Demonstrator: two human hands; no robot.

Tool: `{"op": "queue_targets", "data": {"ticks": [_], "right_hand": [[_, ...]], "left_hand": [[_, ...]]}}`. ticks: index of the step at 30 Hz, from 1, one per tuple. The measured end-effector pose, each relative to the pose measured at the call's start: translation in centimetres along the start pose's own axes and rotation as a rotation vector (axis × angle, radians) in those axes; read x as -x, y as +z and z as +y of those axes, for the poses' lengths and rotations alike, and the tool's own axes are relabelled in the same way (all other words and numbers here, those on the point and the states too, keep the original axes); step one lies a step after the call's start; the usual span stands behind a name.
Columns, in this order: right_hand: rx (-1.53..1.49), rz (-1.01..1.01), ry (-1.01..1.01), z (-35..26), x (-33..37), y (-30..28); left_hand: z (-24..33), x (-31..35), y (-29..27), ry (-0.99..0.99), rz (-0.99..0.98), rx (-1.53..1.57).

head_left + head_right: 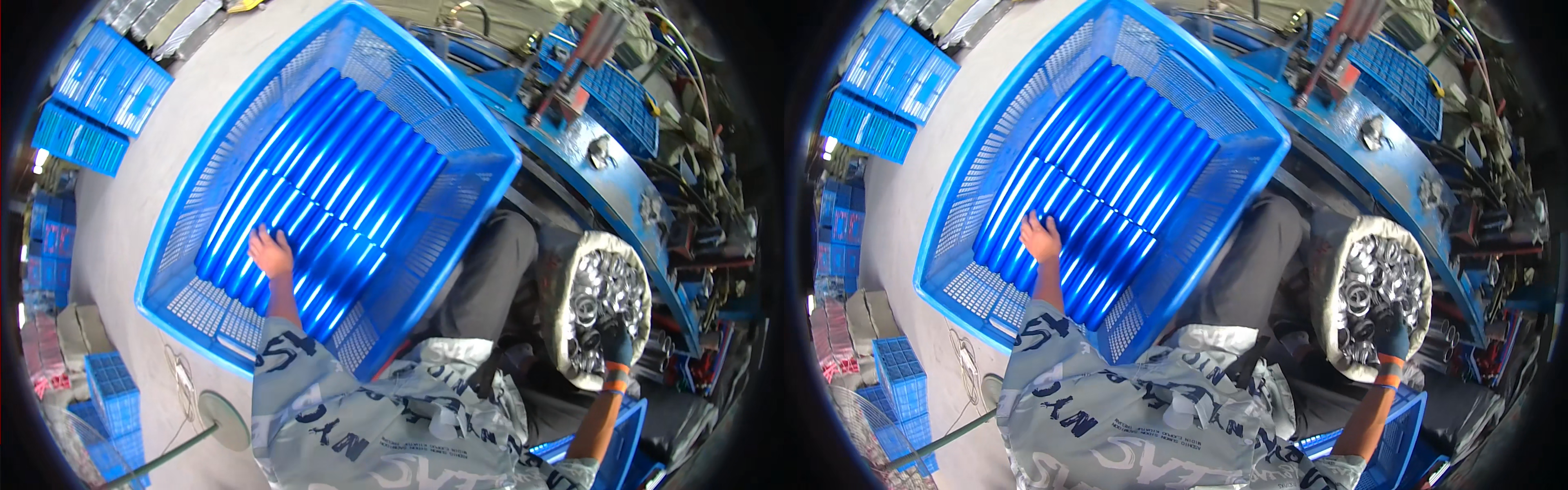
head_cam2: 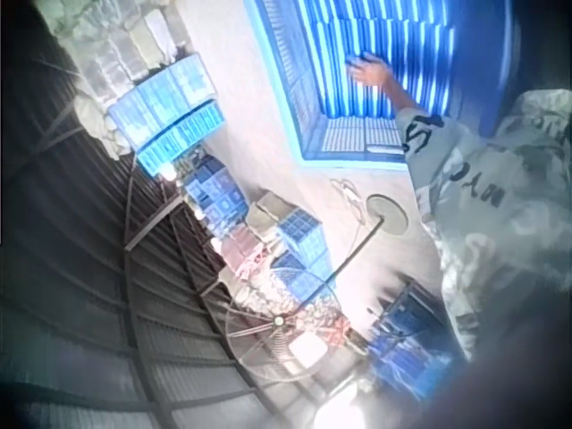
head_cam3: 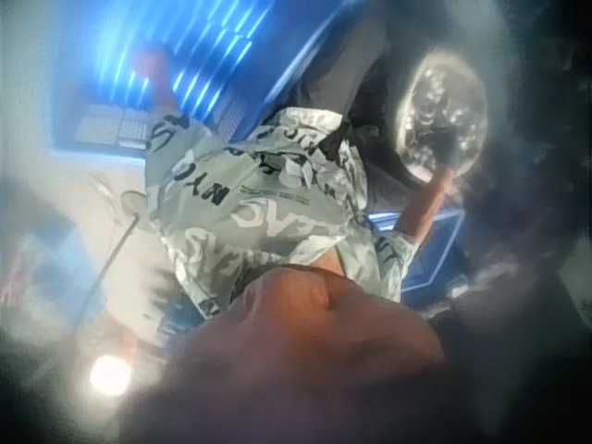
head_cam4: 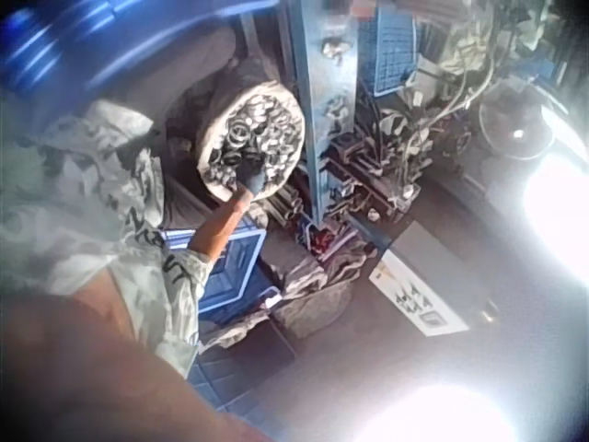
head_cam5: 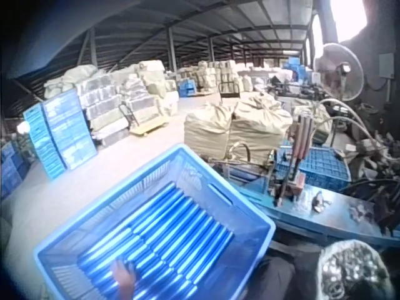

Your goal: The recorder is assembling metal rings onto blue pipes and placing them into a blue plastic crate.

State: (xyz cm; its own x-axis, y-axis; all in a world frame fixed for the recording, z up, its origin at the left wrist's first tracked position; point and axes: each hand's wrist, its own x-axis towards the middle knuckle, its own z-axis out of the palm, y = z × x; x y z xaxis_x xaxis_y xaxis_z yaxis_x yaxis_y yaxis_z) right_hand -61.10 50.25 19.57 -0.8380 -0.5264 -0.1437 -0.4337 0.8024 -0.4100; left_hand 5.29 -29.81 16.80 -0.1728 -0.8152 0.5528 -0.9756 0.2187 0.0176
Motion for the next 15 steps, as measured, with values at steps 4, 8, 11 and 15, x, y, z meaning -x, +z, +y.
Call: {"op": "queue_targets", "data": {"ticks": [4, 8, 11, 15], "right_hand": [[0.357, 0.129, -0.439, 8.8, -1.8, -2.1], [-0.426, -0.065, 0.119, 1.6, -1.6, 0.1], [0.154, -0.008, -0.019, 1.5, -1.7, -2.4], [0.147, -0.090, 0.296, -3.3, -2.1, -2.1]], "left_hand": [[-1.1, -7.5, 4.3, -0.137, -0.086, 0.027], [-8.7, -15.0, 2.3, -0.352, -0.541, -0.057], [-9.6, -18.0, 3.9, -0.321, -0.699, -0.040], [-11.5, -21.1, 1.6, -0.246, -0.949, 0.110]]}}
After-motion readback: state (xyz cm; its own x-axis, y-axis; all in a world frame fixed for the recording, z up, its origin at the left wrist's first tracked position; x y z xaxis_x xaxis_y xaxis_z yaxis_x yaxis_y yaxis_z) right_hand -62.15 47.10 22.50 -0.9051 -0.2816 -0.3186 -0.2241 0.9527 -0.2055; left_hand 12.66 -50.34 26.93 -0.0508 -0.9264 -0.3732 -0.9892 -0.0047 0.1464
